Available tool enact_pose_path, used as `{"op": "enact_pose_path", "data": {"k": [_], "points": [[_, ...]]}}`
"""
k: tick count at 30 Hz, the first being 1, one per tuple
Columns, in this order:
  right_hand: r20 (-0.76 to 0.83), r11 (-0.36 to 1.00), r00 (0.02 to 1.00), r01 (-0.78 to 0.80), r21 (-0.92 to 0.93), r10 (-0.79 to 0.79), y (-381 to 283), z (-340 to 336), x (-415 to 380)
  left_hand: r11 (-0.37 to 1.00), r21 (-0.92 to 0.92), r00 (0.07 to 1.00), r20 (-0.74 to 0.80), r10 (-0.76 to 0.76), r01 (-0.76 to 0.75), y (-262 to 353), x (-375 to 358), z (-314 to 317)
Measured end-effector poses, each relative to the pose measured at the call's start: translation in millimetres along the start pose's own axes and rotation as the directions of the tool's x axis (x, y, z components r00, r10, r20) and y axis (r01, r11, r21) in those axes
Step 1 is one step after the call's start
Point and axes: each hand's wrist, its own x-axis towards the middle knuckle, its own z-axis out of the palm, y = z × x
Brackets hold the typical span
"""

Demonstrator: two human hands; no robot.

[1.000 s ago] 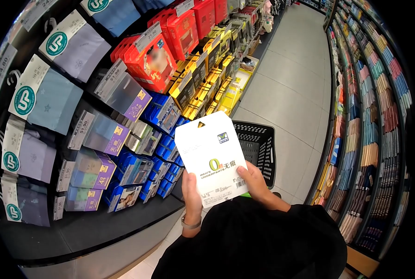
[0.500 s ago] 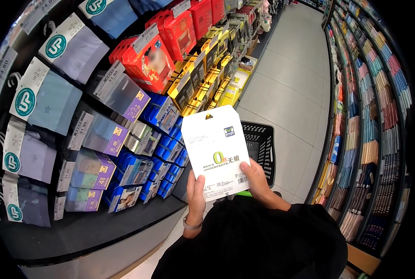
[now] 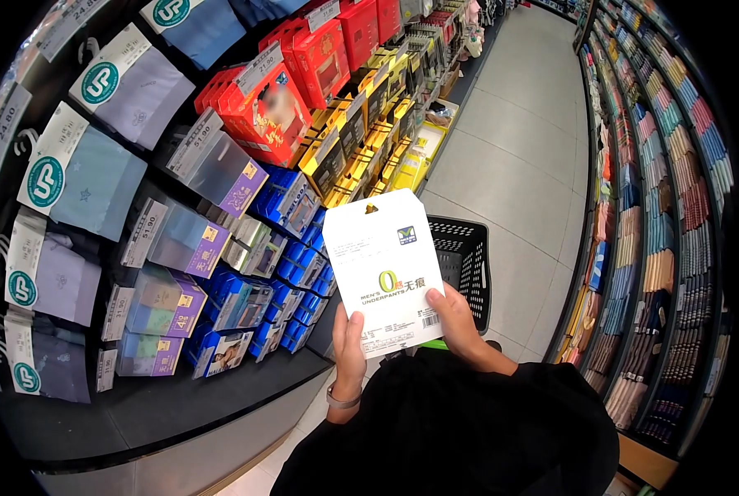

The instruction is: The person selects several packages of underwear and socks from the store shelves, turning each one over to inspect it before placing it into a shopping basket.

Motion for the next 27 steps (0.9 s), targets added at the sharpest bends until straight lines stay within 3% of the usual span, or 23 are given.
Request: {"op": "enact_pose_path", "data": {"k": [4,7,27], "points": [[0.006,1.0,1.0,0.003,0.006,-0.003,1.3,-0.6,0.8,0.999,-0.016,0.998,-0.054,0.036,-0.037,3.3,0.5,6.7],[0.0,1.0,1.0,-0.002,0.007,0.002,0.6,0.1,1.1,1.0,-0.001,1.0,-0.001,-0.008,0.008,-0.9,0.9,-0.8],[-0.032,1.0,0.999,0.011,-0.01,-0.011,7.7,-4.2,3.0,1.0,-0.023,1.0,-0.012,-0.014,0.013,-0.6,1.8,0.2]]}}
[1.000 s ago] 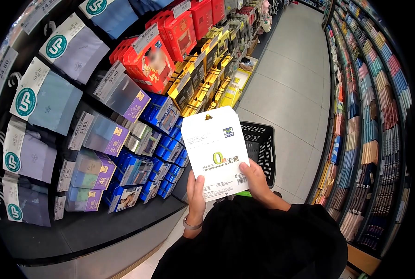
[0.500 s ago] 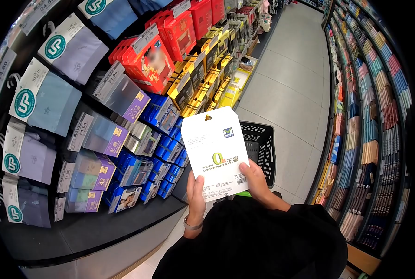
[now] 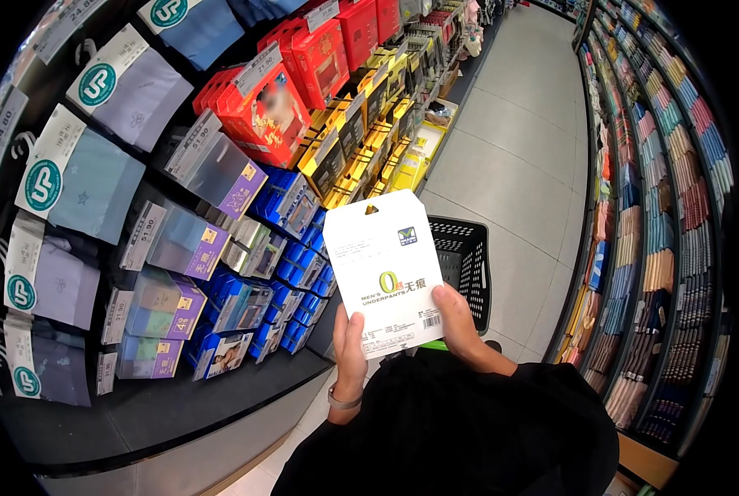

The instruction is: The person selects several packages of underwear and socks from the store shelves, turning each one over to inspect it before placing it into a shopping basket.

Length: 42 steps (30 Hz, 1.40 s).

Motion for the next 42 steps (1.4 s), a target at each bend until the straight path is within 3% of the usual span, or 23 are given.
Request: {"op": "enact_pose_path", "data": {"k": [7,14,16,23,26,28,29,30,31,32,34,35,36,39,41,42], "points": [[-0.082,1.0,0.997,-0.004,0.014,0.006,1,-1,2,0.999,-0.03,1.0,-0.01,-0.014,0.014,-1,-1,2],[-0.064,1.0,0.998,-0.003,0.017,0.004,4,-2,5,1.0,-0.018,1.0,-0.013,0.014,-0.014,-3,0,0],[-0.038,0.989,0.997,0.056,-0.135,-0.062,10,-6,8,0.995,0.075,0.998,-0.008,0.068,-0.067,-5,0,-3],[-0.059,0.975,0.997,0.028,-0.222,-0.042,12,-6,16,0.991,0.125,0.997,-0.045,0.059,-0.053,0,-4,2],[-0.045,0.961,0.997,0.043,-0.273,-0.057,23,-8,19,0.954,0.245,0.983,-0.022,0.18,-0.17,-1,-8,4],[-0.058,0.98,0.981,-0.177,0.087,0.183,17,1,22,0.894,0.208,0.898,0.291,0.33,-0.396,-1,-13,-3],[-0.055,0.931,0.937,-0.334,0.147,0.344,10,4,20,0.951,0.085,0.895,0.371,0.246,-0.297,3,-13,-6],[-0.029,0.899,0.911,-0.401,0.173,0.412,17,-2,19,0.952,0.06,0.888,0.383,0.255,-0.3,10,-10,-6],[0.344,0.829,0.871,-0.459,0.32,0.35,28,-15,20,0.901,0.131,0.879,0.315,0.358,-0.414,13,-2,-9],[0.655,0.721,0.733,-0.553,0.418,0.183,39,-26,20,0.833,0.209,0.851,0.253,0.46,-0.512,16,8,-14],[0.782,0.59,0.585,-0.716,0.374,0.213,51,-25,16,0.798,0.305,0.851,0.095,0.517,-0.519,17,29,-32],[0.844,0.513,0.504,-0.781,0.355,0.182,60,-27,12,0.84,0.316,0.891,0.044,0.452,-0.441,15,37,-43],[0.892,0.438,0.431,-0.833,0.337,0.135,69,-29,8,0.826,0.383,0.905,0.076,0.418,-0.414,17,43,-51],[0.961,0.268,0.274,-0.929,0.255,0.037,97,-33,-1,0.887,0.327,0.94,0.209,0.268,-0.326,11,55,-72],[0.974,0.22,0.226,-0.951,0.217,0.015,111,-31,-2,0.989,0.15,0.946,0.322,-0.044,-0.005,7,60,-82],[0.977,0.206,0.215,-0.956,0.208,0.012,113,-30,-3,0.989,0.147,0.942,0.331,-0.052,0.003,2,64,-90]]}}
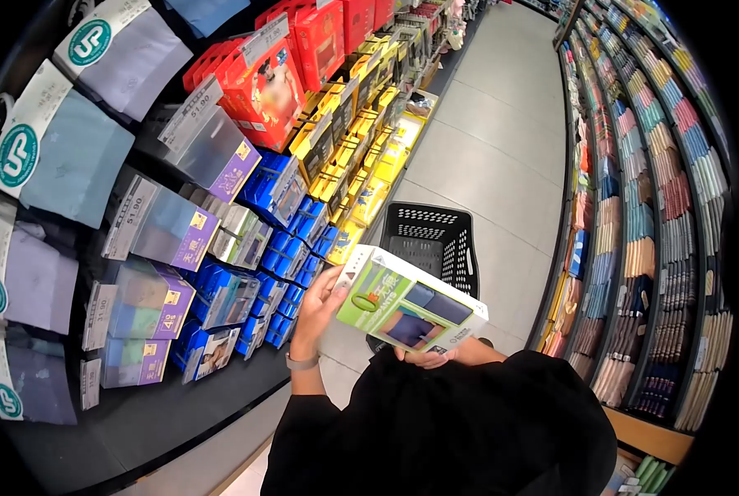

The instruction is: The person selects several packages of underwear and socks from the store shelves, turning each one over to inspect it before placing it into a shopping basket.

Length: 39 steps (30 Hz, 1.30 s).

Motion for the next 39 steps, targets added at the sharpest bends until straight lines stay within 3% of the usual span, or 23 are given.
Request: {"op": "enact_pose_path", "data": {"k": [2,4,6,7,8,9,10,12,16,18,22,24,26,28,29,30,31,33,36,39], "points": [[-0.016,1.0,1.0,0.014,0.005,-0.014,6,2,3,0.987,0.007,0.983,0.09,-0.161,0.161,-15,4,-12],[-0.114,0.995,0.993,-0.008,0.101,0.019,10,13,6,0.989,0.014,0.985,0.093,-0.145,0.144,-23,10,-7],[-0.142,0.999,0.99,0.01,0.046,-0.004,11,19,-1,0.981,0.133,0.986,0.075,-0.152,0.141,-34,17,-1],[-0.492,0.984,0.863,0.028,-0.173,-0.111,14,30,-7,0.984,0.126,0.99,0.045,-0.133,0.127,-44,21,3],[-0.74,0.928,0.616,-0.036,-0.372,-0.272,15,38,-14,0.984,0.127,0.989,0.054,-0.135,0.128,-50,22,9],[-0.679,0.857,0.606,0.01,-0.515,-0.415,12,39,-26,0.984,0.092,0.988,0.009,-0.157,0.155,-51,23,15],[-0.71,0.776,0.318,0.19,-0.602,-0.629,12,27,-36,0.982,0.058,0.984,-0.039,-0.177,0.179,-53,25,21],[-0.651,0.725,0.323,0.368,-0.582,-0.687,2,38,-63,0.983,0.073,0.984,-0.056,-0.167,0.17,-61,28,30],[-0.549,0.65,0.349,0.44,-0.619,-0.759,-12,61,-114,0.968,0.099,0.972,-0.083,-0.221,0.229,-82,39,57],[-0.554,0.568,0.225,-0.006,-0.823,-0.801,-17,50,-147,0.951,0.164,0.965,-0.064,-0.255,0.262,-98,47,72],[-0.617,0.632,0.236,-0.013,-0.775,-0.751,-24,61,-190,0.918,0.088,0.922,-0.015,-0.387,0.386,-138,62,100],[-0.634,0.663,0.255,0.039,-0.748,-0.73,-28,63,-204,0.889,-0.13,0.89,-0.075,-0.45,0.439,-154,70,119],[-0.581,0.622,0.222,0.261,-0.738,-0.783,-29,45,-219,0.737,-0.506,0.855,0.001,-0.519,0.448,-170,79,141],[-0.574,0.566,0.107,0.386,-0.728,-0.812,-32,37,-226,0.583,-0.68,0.824,0.054,-0.565,0.444,-163,79,174],[-0.552,0.52,0.067,0.445,-0.729,-0.831,-35,30,-230,0.528,-0.633,0.743,0.115,-0.659,0.566,-199,79,169],[-0.533,0.473,0.027,0.502,-0.724,-0.846,-36,21,-232,0.58,-0.499,0.724,0.152,-0.673,0.643,-211,72,186],[-0.537,0.473,0.025,0.51,-0.719,-0.843,-36,10,-233,0.653,-0.409,0.753,0.154,-0.64,0.638,-209,64,217],[-0.557,0.398,-0.101,0.596,-0.698,-0.824,-39,-9,-236,0.681,-0.183,0.701,0.284,-0.654,0.709,-226,50,242],[-0.573,0.347,-0.168,0.65,-0.676,-0.802,-44,-29,-242,0.685,-0.176,0.705,0.251,-0.663,0.707,-243,53,255],[-0.577,0.339,-0.237,0.615,-0.712,-0.782,-53,-62,-245,0.568,-0.342,0.656,0.256,-0.71,0.749,-248,66,251]]}}
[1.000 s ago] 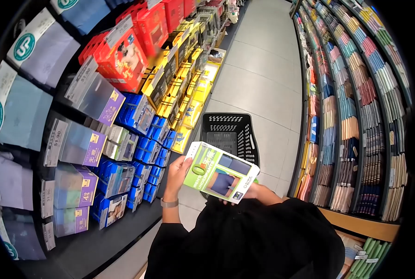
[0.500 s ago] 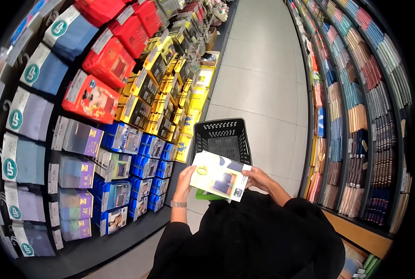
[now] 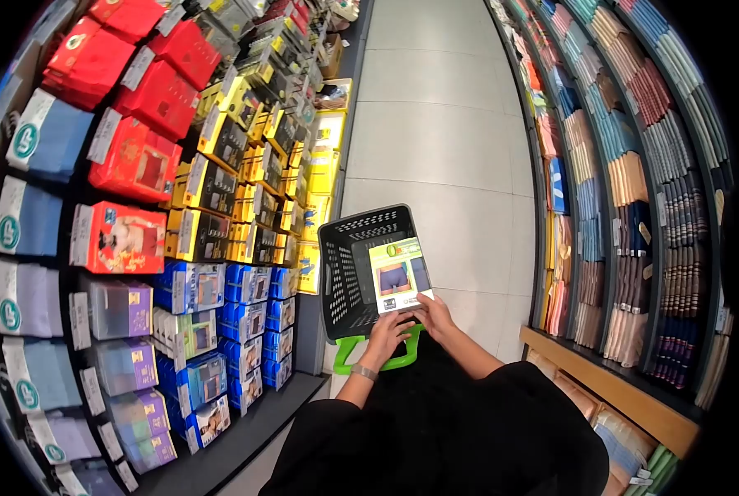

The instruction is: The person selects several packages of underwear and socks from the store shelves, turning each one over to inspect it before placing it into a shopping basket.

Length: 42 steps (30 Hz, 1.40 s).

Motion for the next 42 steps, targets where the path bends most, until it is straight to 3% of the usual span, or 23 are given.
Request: {"op": "enact_pose_path", "data": {"k": [5,8,11,15,17,18,20,21,22,24,26,28,33,35,36,37,39,42], "points": [[-0.113,0.99,0.993,0.022,-0.138,-0.038,18,14,35,0.97,-0.228,0.996,-0.02,-0.089,0.082,-10,54,-40],[-0.162,0.974,0.985,0.028,-0.225,-0.065,33,31,55,0.929,-0.369,0.978,-0.19,-0.082,0.007,-9,83,-51],[-0.189,0.961,0.98,0.009,-0.278,-0.064,42,41,81,0.916,-0.401,0.972,-0.204,-0.113,0.023,4,105,-75],[-0.218,0.941,0.974,-0.137,-0.311,0.069,56,42,108,0.938,-0.344,0.955,-0.267,-0.132,0.033,24,133,-109],[-0.268,0.881,0.963,-0.149,-0.45,0.026,59,39,112,0.942,-0.332,0.948,-0.277,-0.156,0.058,25,154,-133],[-0.2,0.85,0.978,-0.049,-0.524,-0.067,69,20,114,0.945,-0.319,0.945,-0.283,-0.165,0.07,25,167,-148],[-0.053,0.556,0.922,0.185,-0.81,-0.384,74,2,100,0.946,-0.313,0.931,-0.316,-0.185,0.082,17,195,-186],[-0.071,0.445,0.907,0.134,-0.886,-0.415,64,4,79,0.947,-0.309,0.917,-0.349,-0.195,0.084,14,207,-200],[-0.103,0.441,0.9,0.106,-0.891,-0.424,53,12,58,0.941,-0.327,0.891,-0.395,-0.224,0.092,15,217,-209],[0.11,-0.009,0.832,0.125,-0.992,-0.544,46,-4,27,0.943,-0.316,0.878,-0.416,-0.238,0.106,1,251,-249],[-0.036,0.047,0.865,-0.014,-0.999,-0.5,40,-5,-3,0.942,-0.322,0.846,-0.475,-0.242,0.089,-10,279,-273],[-0.077,-0.042,0.905,-0.104,-0.994,-0.419,40,-12,-26,0.941,-0.334,0.849,-0.479,-0.222,0.057,-23,313,-299],[-0.321,0.15,0.936,-0.3,-0.942,-0.144,55,3,-42,0.94,-0.341,0.869,-0.468,-0.162,-0.008,-62,403,-369],[-0.444,0.527,0.896,-0.378,-0.762,0.001,71,-1,-43,0.936,-0.35,0.825,-0.537,-0.177,-0.027,-75,436,-389],[-0.442,0.443,0.895,-0.423,-0.79,0.067,66,0,-39,0.934,-0.354,0.826,-0.541,-0.158,-0.053,-80,449,-398],[-0.371,0.374,0.926,-0.368,-0.851,0.067,69,-4,-37,0.929,-0.369,0.833,-0.525,-0.174,-0.039,-84,460,-409],[-0.514,0.7,0.785,-0.58,-0.416,0.345,58,12,-30,0.927,-0.369,0.813,-0.559,-0.162,-0.069,-90,481,-418],[-0.496,0.712,0.77,-0.603,-0.359,0.401,51,15,-24,0.925,-0.361,0.776,-0.614,-0.141,-0.118,-96,500,-424]]}}
